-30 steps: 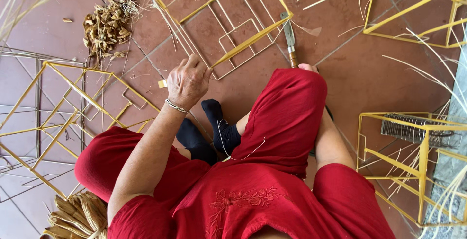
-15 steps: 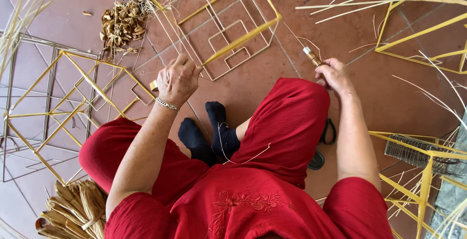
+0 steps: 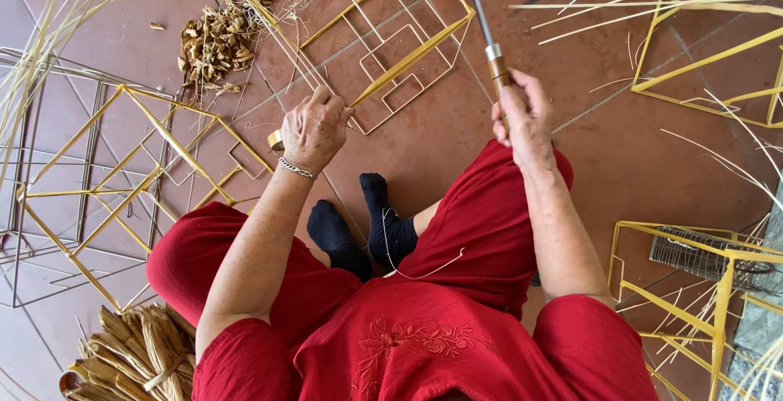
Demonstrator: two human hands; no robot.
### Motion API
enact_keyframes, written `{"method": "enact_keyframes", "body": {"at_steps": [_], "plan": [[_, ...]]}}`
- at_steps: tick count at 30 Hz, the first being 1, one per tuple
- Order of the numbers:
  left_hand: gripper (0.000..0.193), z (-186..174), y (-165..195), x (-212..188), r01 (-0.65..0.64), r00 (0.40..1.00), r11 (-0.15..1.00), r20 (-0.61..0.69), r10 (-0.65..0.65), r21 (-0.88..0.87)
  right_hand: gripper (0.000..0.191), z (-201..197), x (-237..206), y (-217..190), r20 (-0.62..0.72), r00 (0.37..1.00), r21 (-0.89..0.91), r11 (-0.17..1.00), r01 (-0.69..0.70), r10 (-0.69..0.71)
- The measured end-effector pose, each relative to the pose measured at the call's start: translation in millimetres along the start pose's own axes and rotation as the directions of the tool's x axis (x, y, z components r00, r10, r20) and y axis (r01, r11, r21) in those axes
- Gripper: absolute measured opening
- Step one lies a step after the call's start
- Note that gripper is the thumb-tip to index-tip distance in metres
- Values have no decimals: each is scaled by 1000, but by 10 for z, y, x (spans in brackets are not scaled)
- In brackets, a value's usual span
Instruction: The person sits on the floor and assembles a rectangular bamboo frame by wrapping joints with adhesive tape. They use scissors to cut the tape and a knife to trim excess material, repeating the process for each corner.
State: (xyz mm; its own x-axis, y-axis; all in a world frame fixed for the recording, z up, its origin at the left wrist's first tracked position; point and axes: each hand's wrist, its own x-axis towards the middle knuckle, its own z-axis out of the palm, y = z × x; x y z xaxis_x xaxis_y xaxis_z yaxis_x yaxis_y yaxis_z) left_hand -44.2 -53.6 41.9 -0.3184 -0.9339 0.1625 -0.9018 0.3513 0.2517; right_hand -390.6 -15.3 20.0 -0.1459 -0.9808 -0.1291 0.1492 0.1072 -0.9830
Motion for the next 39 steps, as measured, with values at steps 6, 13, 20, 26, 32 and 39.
{"method": "enact_keyframes", "body": {"at_steps": [6, 13, 20, 26, 32, 39], "plan": [[26, 39, -5, 13, -31, 999, 999, 7, 31, 31, 34, 163, 103, 224, -96, 986, -73, 989, 130, -136], [26, 24, -21, 17, -41, 999, 999, 1, 41, 28, 34, 157, 131, 394, -1, 945, -212, 924, 319, -327], [22, 37, -31, 4, -52, 998, 999, -39, 52, 15, 40, -191, 644, 761, -227, 966, -412, 911, 18, -121], [14, 37, -37, -45, -98, 992, 994, -80, 102, 55, 53, -176, 1029, 1238, -233, 971, -911, 361, -200, -50], [10, 58, -11, -52, -100, 992, 991, -66, 106, 90, 64, -134, 963, 1268, -400, 799, -878, 63, -475, 449], [34, 39, 14, -45, -140, 988, 984, -48, 146, 110, 13, 151, 1003, 857, -192, 979, -579, 814, -52, -74]]}}
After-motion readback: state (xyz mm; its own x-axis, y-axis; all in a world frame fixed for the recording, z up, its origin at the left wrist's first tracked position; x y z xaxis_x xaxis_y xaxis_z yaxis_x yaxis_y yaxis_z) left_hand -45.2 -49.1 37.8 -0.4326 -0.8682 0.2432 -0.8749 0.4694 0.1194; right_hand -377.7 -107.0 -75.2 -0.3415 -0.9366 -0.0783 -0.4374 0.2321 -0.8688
